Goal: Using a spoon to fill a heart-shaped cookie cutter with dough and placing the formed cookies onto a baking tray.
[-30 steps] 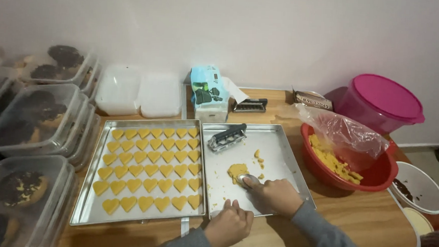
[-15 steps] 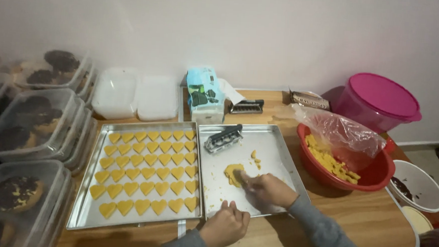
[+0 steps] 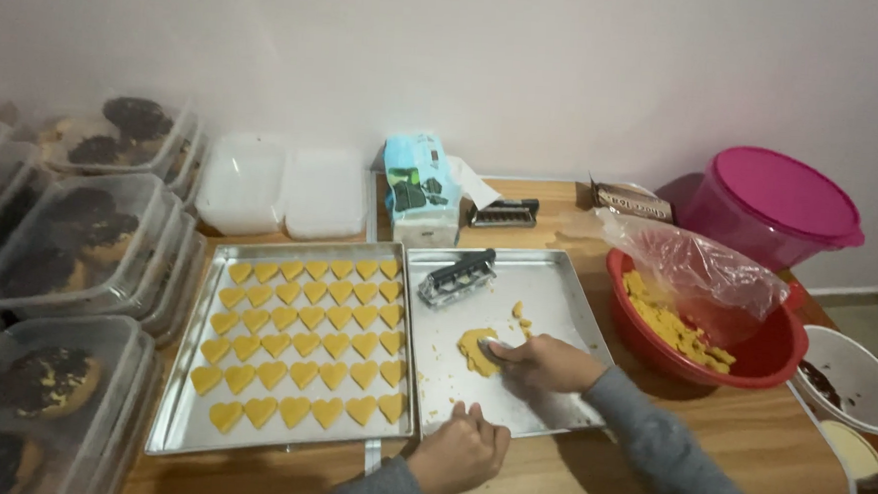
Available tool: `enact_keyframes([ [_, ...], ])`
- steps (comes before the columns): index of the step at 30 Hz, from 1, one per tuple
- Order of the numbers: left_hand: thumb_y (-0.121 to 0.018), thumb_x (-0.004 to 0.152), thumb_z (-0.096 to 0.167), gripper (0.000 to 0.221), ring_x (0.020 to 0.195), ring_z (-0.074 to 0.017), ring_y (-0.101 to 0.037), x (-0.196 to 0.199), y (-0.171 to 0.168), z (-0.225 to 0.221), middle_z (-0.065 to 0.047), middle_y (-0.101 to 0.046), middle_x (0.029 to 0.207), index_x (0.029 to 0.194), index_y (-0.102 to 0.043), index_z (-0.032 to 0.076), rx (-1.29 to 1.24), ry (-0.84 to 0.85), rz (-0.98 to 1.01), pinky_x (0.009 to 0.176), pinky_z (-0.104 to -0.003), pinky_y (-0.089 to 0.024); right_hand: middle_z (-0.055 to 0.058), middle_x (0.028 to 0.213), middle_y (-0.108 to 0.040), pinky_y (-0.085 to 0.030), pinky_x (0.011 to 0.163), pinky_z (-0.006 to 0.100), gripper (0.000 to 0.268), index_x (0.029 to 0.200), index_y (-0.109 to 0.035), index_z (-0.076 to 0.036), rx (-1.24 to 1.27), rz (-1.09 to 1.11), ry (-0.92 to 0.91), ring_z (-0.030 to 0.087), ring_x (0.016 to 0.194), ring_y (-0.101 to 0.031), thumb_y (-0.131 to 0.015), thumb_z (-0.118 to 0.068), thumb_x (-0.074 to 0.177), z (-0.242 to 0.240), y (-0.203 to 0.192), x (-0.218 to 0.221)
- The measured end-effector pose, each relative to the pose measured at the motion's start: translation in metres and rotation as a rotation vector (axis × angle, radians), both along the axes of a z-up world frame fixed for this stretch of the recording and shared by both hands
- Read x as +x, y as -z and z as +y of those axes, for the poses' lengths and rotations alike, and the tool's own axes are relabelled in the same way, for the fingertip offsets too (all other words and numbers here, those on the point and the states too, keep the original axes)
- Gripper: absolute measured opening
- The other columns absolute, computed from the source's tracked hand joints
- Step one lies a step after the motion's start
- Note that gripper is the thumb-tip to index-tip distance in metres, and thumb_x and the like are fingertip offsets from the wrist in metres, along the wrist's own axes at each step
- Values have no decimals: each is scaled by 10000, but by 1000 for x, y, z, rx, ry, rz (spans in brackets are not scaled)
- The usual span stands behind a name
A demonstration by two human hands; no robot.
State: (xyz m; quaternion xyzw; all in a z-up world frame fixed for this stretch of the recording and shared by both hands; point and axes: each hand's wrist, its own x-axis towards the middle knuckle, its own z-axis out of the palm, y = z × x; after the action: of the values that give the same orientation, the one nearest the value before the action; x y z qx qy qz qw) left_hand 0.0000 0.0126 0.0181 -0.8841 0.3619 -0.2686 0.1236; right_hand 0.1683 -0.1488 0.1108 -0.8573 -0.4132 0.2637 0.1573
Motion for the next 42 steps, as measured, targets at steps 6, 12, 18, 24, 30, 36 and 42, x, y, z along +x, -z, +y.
enact_keyframes([
  [6,-608,950,55,76,663,-345,-697,2,1,1,-189,-700,713,879,-634,57,-41,-1,-18,655,-522,-564,32,1057,-826,-581,919,294,299,1213,-784,-152,27,116,217,139,884,-736,-616,-147,966,1,-11,42],
  [12,-647,953,70,45,812,-399,-751,0,5,0,-321,-736,939,966,-652,27,10,-22,73,749,-549,-620,20,874,-746,-565,774,263,277,1113,-812,-73,-27,204,119,129,767,-628,-588,-188,998,6,-2,50],
  [18,-674,900,33,53,730,-375,-740,-2,2,-1,-313,-733,897,943,-660,7,-52,-30,-10,742,-544,-603,55,782,-603,-487,631,347,487,1524,-494,-349,-296,-148,24,193,661,-560,-400,-251,1056,14,-17,11],
  [24,-620,973,71,56,703,-332,-768,-2,-11,2,-300,-752,942,931,-651,49,69,-25,80,722,-517,-640,86,782,-626,-544,532,395,760,1592,-139,-320,-282,-560,-112,258,599,-623,-608,-319,994,1,37,5],
  [30,-684,880,2,81,701,-341,-731,0,4,2,-260,-733,813,946,-648,31,7,-6,-36,730,-540,-606,128,1281,-714,-524,848,352,465,1451,-566,-340,58,-108,55,231,984,-761,-559,-219,1002,4,-3,0],
  [36,-637,839,61,61,571,-267,-542,4,-4,7,-109,-622,613,843,-578,74,-105,24,-69,561,-419,-454,185,877,-687,-477,654,511,541,1529,-418,-437,-217,-416,5,379,739,-670,-475,-496,995,16,8,-18],
  [42,-595,887,140,119,588,-303,-732,7,-18,17,-181,-716,702,824,-684,93,-256,30,153,514,-407,-593,267,1015,-758,-593,867,553,434,1324,-684,-314,-202,-366,126,461,984,-736,-501,-297,931,29,-47,-59],
])
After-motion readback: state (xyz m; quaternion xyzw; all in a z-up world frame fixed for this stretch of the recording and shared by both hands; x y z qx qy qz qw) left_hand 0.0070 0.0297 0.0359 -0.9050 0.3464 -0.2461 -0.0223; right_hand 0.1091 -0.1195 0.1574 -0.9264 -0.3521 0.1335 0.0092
